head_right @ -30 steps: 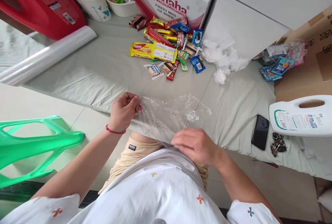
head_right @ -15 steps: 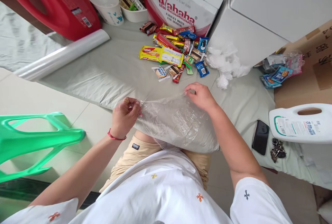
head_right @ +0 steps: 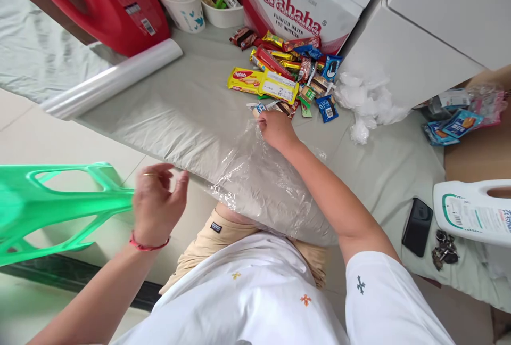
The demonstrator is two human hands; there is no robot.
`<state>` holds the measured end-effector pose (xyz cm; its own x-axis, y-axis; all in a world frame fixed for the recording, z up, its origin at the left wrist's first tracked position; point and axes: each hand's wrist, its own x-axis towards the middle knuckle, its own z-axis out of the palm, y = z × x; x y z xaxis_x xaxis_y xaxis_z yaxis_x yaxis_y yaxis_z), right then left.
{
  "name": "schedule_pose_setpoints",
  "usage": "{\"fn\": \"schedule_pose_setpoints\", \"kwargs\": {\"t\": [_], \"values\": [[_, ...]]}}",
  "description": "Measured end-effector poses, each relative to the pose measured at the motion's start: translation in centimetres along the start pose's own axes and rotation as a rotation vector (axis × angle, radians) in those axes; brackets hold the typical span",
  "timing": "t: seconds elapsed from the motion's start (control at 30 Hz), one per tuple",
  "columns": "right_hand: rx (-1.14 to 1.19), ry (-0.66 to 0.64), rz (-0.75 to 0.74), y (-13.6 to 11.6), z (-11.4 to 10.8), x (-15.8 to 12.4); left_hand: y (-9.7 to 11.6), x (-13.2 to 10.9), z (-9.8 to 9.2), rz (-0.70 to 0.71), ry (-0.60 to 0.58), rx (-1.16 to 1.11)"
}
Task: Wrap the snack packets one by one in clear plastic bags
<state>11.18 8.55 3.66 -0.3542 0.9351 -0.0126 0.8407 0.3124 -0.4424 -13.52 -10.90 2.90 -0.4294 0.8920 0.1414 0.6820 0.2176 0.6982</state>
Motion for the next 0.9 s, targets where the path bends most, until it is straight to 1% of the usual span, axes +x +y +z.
{"fn": "schedule_pose_setpoints", "kwargs": {"t": [0.03,0.07,0.1,0.13,0.2,0.23,0.27,0.3,0.37,0.43,0.5,0.53,0.57,0.6,0.63,0.67,0.73,0.8,0.9], "values": [[-0.051,0.0,-0.027,-0.5,0.2,0.2,0.9,0.2,-0.6,0.099,0.118,0.028],[-0.097,-0.003,-0.052,-1.0,0.5,0.3,2.1,0.4,-1.0,0.204,0.191,0.035],[-0.136,-0.012,-0.073,-1.5,0.8,0.5,3.6,0.5,-1.2,0.307,0.233,0.021],[-0.169,-0.025,-0.089,-2.1,1.1,0.7,5.3,0.6,-1.2,0.415,0.212,0.006],[-0.207,-0.055,-0.113,-3.1,1.6,1.1,8.3,0.6,-0.1,0.63,0.034,-0.05],[-0.204,-0.067,-0.123,-3.4,1.8,1.3,9.5,0.7,1.0,0.682,-0.064,-0.062],[-0.18,-0.077,-0.134,-3.6,2.0,1.5,10.4,0.7,2.2,0.699,-0.14,-0.038],[-0.133,-0.083,-0.15,-3.5,2.0,1.6,10.8,0.7,3.6,0.712,-0.203,0.003],[0.014,-0.061,-0.171,-2.5,1.8,1.5,10.6,0.7,6.2,0.725,-0.278,0.075],[0.153,0.037,-0.131,-0.7,1.1,0.4,9.5,0.7,8.2,0.705,-0.315,0.129],[0.193,0.198,-0.034,1.2,0.4,-1.8,8.1,0.7,9.4,0.646,-0.331,0.176],[0.167,0.27,0.008,2.1,0.1,-3.3,7.4,0.7,9.7,0.609,-0.338,0.199],[0.119,0.314,0.026,2.7,0.0,-5.0,6.8,0.7,9.9,0.578,-0.35,0.222],[0.055,0.324,0.021,3.1,0.1,-6.7,6.3,0.8,10.0,0.555,-0.365,0.241],[-0.02,0.298,0.006,3.4,0.3,-8.4,5.8,0.9,10.1,0.538,-0.38,0.259],[-0.093,0.253,0.004,3.6,0.7,-10.0,5.5,1.0,10.1,0.526,-0.393,0.272],[-0.207,0.162,0.054,4.0,1.5,-12.8,5.0,1.5,10.1,0.517,-0.405,0.292],[-0.263,0.126,0.141,4.6,2.0,-14.8,4.7,2.0,9.9,0.513,-0.404,0.306],[-0.279,0.135,0.215,6.5,1.7,-16.4,4.5,2.8,9.6,0.524,-0.404,0.314]]}}
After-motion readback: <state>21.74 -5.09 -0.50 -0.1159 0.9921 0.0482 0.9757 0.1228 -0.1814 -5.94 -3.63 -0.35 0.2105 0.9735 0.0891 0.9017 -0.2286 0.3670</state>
